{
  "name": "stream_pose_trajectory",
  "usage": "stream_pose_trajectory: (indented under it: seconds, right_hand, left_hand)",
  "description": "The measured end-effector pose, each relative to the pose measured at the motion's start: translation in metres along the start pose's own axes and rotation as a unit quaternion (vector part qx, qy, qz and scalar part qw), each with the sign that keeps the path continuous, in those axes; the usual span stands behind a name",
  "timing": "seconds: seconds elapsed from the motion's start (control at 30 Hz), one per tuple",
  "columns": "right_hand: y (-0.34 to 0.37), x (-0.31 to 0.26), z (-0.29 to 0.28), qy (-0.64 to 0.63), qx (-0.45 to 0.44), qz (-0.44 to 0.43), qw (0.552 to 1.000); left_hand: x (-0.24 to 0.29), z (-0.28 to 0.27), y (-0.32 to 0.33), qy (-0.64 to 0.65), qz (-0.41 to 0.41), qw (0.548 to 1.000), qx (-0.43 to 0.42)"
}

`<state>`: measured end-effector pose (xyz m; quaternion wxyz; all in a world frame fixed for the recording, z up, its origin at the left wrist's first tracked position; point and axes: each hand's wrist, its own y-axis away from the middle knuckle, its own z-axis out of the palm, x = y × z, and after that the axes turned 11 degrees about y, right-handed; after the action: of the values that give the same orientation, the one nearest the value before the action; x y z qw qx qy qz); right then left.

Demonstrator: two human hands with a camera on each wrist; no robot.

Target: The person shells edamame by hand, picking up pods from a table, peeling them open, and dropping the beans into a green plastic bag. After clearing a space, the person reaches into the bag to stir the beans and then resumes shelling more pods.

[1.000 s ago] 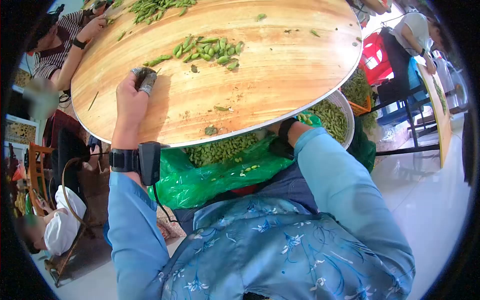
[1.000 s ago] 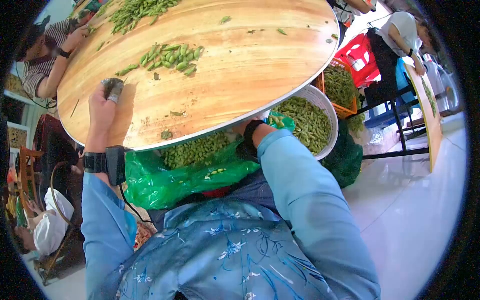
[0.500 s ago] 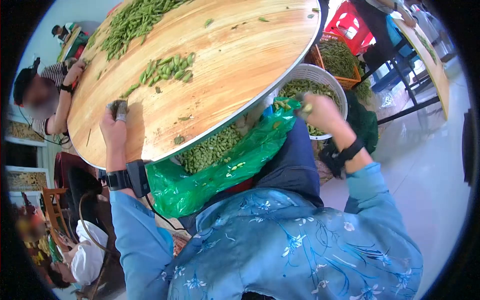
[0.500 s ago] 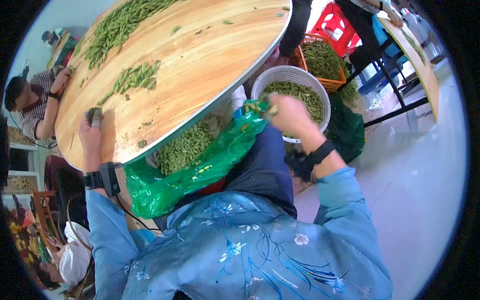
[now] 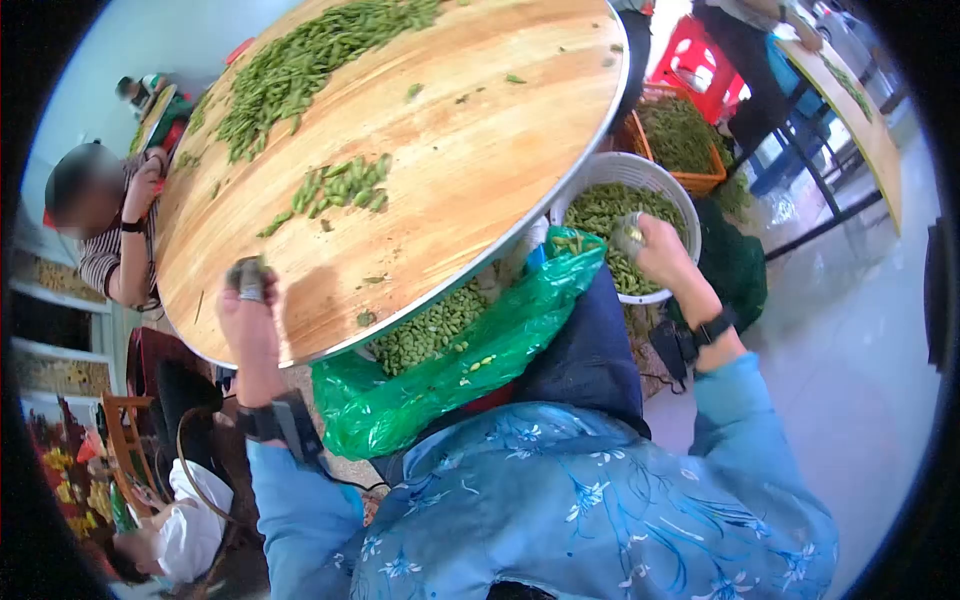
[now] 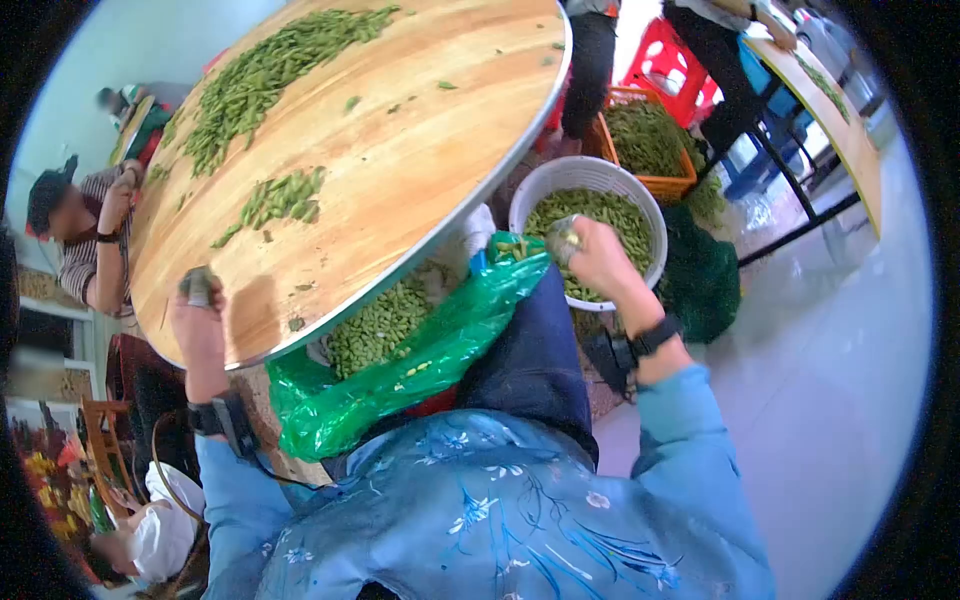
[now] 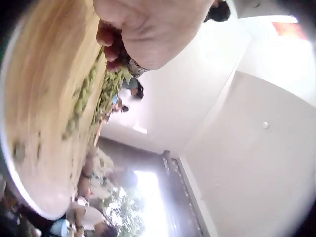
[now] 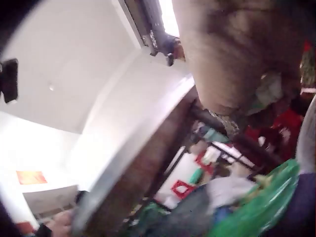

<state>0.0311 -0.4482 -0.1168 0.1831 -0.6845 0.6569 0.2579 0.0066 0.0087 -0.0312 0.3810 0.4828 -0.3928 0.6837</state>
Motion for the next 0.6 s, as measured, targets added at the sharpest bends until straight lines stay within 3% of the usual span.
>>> stream_pose_trajectory:
  seconds: [0.03, 0.07, 0.1, 0.13, 0.17, 0.23, 0.3, 0.37, 0.6]
  right_hand:
    - [0.007, -0.020, 0.000, -0.109, 0.011, -0.079, 0.991]
    - [0.014, -0.042, 0.001, -0.223, -0.059, -0.084, 0.969]
    - [0.025, -0.073, -0.011, -0.252, -0.150, -0.029, 0.956]
    - [0.030, -0.091, -0.006, -0.304, -0.173, -0.072, 0.934]
    - [0.033, -0.108, -0.002, -0.306, -0.177, -0.147, 0.924]
    - [0.040, -0.147, 0.001, -0.403, -0.236, -0.156, 0.871]
    - [0.042, -0.174, 0.009, -0.417, -0.259, -0.181, 0.852]
    - [0.043, -0.189, 0.017, -0.434, -0.281, -0.197, 0.833]
    - [0.039, -0.213, 0.029, -0.436, -0.329, -0.200, 0.814]
  left_hand:
    - [-0.002, 0.009, 0.011, 0.013, -0.015, 1.000, 0.021]
    - [0.002, 0.025, 0.027, 0.045, -0.015, 0.999, -0.012]
    - [0.006, 0.041, 0.042, -0.003, -0.015, 1.000, -0.008]
    - [0.008, 0.053, 0.057, 0.003, 0.007, 0.998, -0.057]
    - [0.013, 0.068, 0.071, 0.021, -0.011, 0.998, -0.051]
    - [0.018, 0.082, 0.090, 0.005, -0.013, 0.996, -0.085]
    - [0.023, 0.086, 0.103, 0.023, -0.040, 0.994, -0.098]
    - [0.019, 0.086, 0.111, 0.016, -0.010, 0.993, -0.112]
    - [0.028, 0.073, 0.119, -0.183, 0.089, 0.966, -0.161]
